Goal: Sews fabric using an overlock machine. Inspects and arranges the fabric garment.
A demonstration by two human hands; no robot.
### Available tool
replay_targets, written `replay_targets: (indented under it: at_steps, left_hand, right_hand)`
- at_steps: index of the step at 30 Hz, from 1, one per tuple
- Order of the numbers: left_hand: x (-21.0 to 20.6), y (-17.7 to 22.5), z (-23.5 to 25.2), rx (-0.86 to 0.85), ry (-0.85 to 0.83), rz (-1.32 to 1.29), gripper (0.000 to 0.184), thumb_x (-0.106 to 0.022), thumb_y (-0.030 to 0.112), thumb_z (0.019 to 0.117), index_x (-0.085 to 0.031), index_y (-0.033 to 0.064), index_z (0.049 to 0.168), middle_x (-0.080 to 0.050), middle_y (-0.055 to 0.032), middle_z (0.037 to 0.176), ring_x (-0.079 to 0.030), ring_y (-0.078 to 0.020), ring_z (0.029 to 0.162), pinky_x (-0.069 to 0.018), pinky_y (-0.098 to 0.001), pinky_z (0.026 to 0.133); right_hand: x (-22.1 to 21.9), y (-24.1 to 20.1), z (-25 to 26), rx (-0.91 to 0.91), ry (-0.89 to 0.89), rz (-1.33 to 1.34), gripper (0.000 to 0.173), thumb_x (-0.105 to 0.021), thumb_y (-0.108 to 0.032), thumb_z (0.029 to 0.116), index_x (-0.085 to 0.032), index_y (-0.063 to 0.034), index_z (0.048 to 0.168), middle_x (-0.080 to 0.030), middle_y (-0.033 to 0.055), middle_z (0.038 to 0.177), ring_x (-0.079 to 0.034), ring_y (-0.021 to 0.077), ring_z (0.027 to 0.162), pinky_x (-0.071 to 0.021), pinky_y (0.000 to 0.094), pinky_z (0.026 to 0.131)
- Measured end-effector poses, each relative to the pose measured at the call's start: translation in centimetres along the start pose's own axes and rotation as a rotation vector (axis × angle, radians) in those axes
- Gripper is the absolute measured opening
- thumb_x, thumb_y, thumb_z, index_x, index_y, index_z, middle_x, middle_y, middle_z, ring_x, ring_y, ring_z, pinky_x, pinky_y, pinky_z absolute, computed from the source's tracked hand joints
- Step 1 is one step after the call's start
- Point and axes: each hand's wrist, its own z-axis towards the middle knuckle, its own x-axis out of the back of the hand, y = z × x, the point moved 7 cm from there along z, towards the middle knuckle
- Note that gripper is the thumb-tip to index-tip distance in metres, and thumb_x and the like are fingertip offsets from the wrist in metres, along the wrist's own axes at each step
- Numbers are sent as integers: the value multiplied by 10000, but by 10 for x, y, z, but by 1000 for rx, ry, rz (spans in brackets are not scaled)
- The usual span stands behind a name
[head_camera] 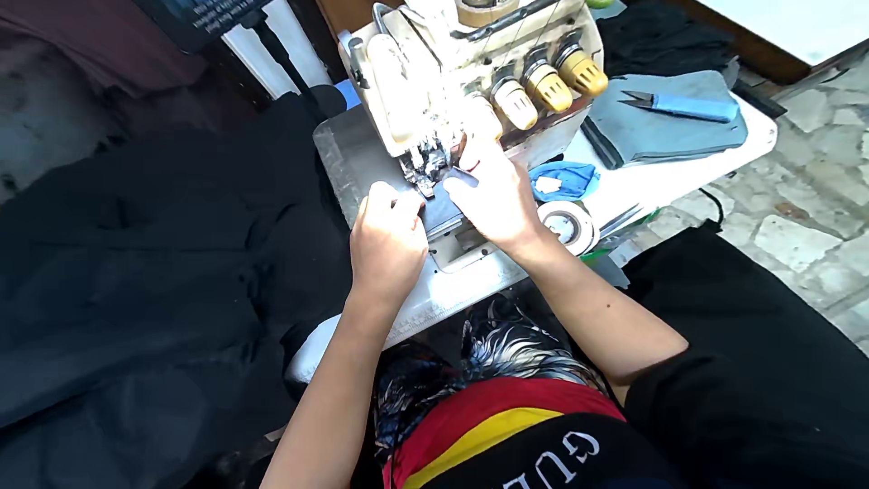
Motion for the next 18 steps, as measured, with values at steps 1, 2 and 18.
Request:
replay_targets:
  at_steps: [1,2,18]
  left_hand:
    - [0,-1,1,3,-2,3,230,-546,-12,958,-770,6,1007,-613,-160,935,-617,-291,909,-509,-387,788]
    - [-1,-1,1,5,-4,3,233,-544,-15,957,-770,5,1009,-611,-160,937,-616,-289,910,-510,-386,791]
    - [6,-2,3,-7,15,-73,279,-521,-66,935,-772,9,1032,-655,-170,966,-636,-269,954,-508,-362,850]
  right_hand:
    - [1,2,0,-12,11,21,218,-685,-122,917,-639,19,1077,-679,150,823,-669,271,724,-525,437,655]
    - [1,4,-1,-36,13,60,254,-676,-123,915,-635,12,1126,-662,121,818,-634,222,701,-509,393,644]
    - [12,24,-16,-22,117,136,261,-633,-131,983,-574,17,1189,-692,96,911,-650,119,709,-543,291,662]
